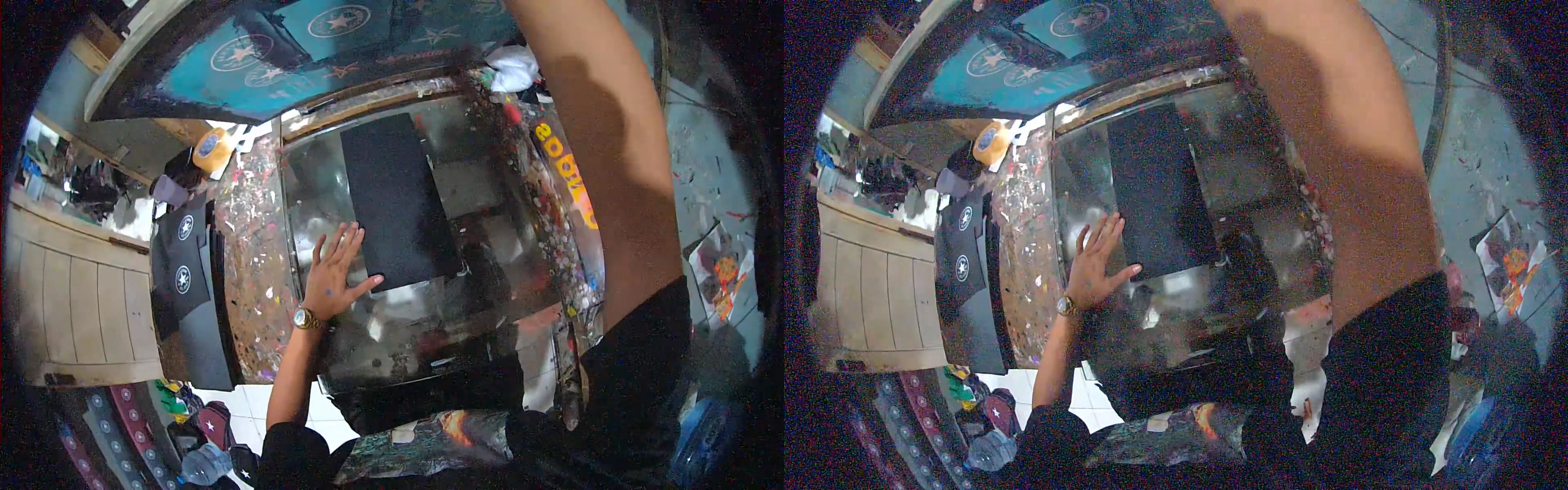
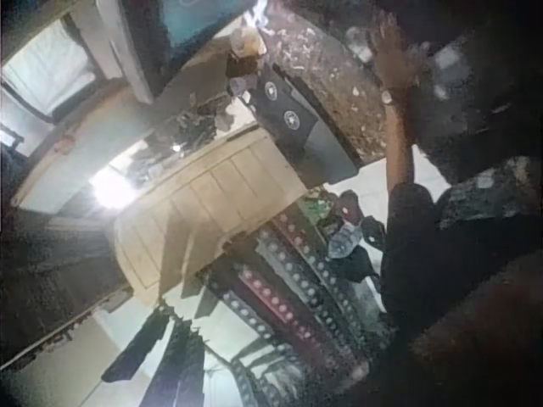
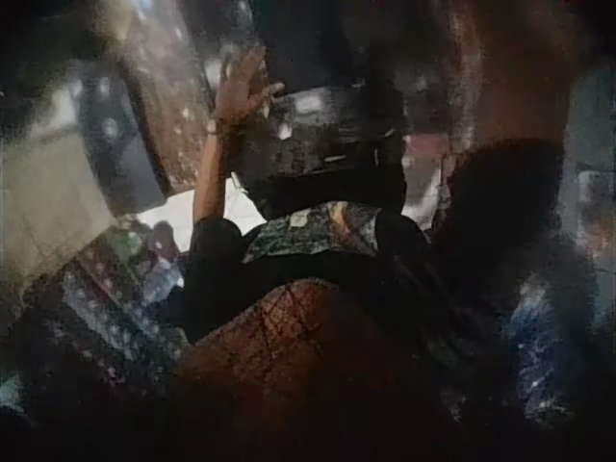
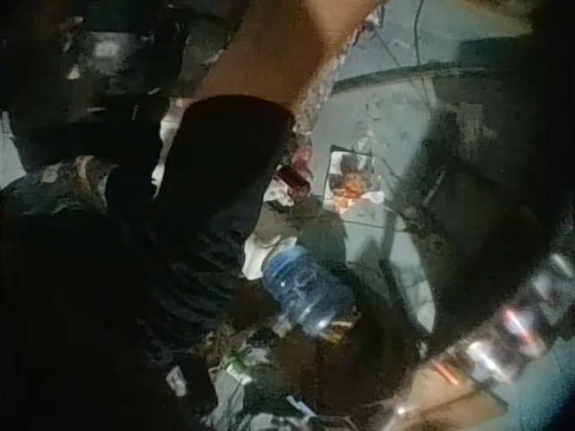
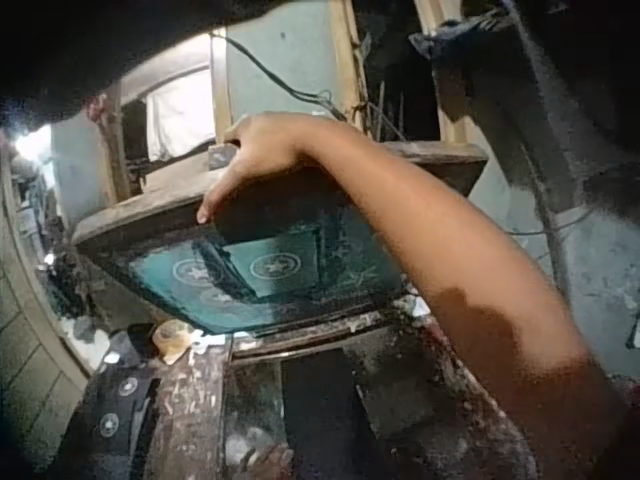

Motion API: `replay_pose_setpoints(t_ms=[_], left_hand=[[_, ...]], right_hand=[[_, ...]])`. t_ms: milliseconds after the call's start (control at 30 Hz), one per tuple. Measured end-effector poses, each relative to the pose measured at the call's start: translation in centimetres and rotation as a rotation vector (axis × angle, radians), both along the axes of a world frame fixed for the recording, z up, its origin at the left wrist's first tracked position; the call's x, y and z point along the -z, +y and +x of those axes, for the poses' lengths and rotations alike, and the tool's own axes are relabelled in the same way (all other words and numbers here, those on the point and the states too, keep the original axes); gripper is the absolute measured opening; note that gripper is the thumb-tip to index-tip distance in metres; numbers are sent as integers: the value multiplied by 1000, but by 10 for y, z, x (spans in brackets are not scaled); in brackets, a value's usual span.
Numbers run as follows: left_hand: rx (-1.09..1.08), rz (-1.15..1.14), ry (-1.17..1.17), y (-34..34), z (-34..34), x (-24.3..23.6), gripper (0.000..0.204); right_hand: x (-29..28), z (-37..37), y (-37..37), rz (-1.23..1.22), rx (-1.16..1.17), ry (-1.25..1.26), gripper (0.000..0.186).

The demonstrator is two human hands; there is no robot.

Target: The person screen prints logos onto black fabric pieces using a squeegee and white ink, then removes each piece from the printing station and places it on a stack.

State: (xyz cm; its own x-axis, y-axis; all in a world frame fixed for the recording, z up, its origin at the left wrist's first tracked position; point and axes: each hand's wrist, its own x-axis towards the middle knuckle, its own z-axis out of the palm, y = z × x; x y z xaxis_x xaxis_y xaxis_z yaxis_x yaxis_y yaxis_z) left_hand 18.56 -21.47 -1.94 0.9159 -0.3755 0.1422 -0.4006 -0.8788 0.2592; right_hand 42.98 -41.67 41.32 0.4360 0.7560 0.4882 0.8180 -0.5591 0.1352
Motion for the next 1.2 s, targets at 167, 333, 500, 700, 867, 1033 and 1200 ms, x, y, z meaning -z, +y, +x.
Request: replay_pose_setpoints(t_ms=[167,333,500,700,867,1033,1200], left_hand=[[-21,-4,3,9,-6,-3,94],[-132,-194,-690,-25,-51,-93,96],[-353,-125,-385,-29,-94,-162,89],[-295,-365,-347,-33,-115,-32,73],[-347,-331,-287,-27,-126,-27,72],[-330,-386,-309,-32,-120,-34,63],[-348,-398,-274,-32,-120,-29,62]], right_hand=[[18,-14,1,72,-19,-91,140],[97,-120,-38,44,-23,-116,99],[272,-219,-62,206,-39,-248,57],[345,-218,-58,52,51,276,44],[330,-211,-57,59,-10,449,42],[356,-210,-54,63,30,281,32],[363,-90,-22,162,3,162,43]])
